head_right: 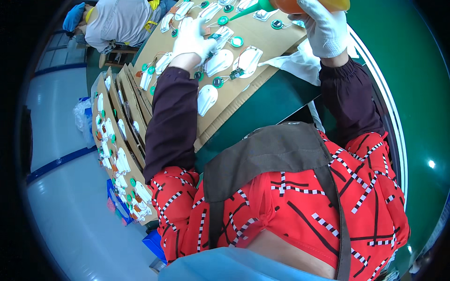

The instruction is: Applying liquid from a squeeze bottle to small plastic components arranged on a cardboard template.

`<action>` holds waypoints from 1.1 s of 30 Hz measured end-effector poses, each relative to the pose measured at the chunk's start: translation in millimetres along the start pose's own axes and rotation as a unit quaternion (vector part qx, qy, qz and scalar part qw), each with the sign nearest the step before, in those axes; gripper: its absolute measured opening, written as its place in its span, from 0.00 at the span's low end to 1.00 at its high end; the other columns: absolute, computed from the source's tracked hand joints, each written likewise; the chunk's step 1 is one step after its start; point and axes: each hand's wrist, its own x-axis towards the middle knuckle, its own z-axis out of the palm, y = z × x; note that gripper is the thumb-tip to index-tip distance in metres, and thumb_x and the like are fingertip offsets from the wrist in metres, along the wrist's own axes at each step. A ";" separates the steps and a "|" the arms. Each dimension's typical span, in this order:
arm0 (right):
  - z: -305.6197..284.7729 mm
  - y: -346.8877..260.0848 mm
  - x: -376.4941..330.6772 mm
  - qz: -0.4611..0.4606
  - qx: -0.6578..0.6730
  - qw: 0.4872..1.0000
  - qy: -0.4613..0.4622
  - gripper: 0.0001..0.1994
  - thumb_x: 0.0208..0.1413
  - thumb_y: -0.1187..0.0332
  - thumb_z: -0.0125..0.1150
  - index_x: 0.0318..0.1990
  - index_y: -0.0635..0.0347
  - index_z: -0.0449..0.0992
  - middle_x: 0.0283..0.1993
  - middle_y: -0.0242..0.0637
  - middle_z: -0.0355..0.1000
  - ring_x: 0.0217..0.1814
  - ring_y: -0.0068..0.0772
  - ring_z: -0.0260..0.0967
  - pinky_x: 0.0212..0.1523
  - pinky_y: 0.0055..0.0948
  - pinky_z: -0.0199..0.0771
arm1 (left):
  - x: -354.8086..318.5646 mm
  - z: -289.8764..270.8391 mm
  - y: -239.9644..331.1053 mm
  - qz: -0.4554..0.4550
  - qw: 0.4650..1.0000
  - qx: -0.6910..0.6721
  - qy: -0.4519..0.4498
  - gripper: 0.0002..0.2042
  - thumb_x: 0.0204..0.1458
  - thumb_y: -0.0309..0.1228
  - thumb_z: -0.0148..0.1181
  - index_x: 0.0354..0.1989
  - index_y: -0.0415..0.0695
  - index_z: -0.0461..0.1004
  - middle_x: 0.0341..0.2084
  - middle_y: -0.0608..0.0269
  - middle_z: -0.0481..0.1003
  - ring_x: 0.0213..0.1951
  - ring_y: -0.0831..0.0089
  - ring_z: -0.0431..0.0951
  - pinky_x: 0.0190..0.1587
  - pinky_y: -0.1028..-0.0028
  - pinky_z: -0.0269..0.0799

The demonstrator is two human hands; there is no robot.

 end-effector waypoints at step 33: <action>22.4 47.6 -52.0 0.092 -0.200 0.961 -0.165 0.26 0.45 0.71 0.76 0.53 0.60 0.73 0.47 0.33 0.76 0.46 0.27 0.74 0.46 0.25 0.75 | -60.9 17.4 -23.9 -0.208 0.866 -0.441 -0.116 0.10 0.55 0.24 0.58 0.42 0.30 0.74 0.33 0.51 0.79 0.32 0.66 0.83 0.37 0.72 0.82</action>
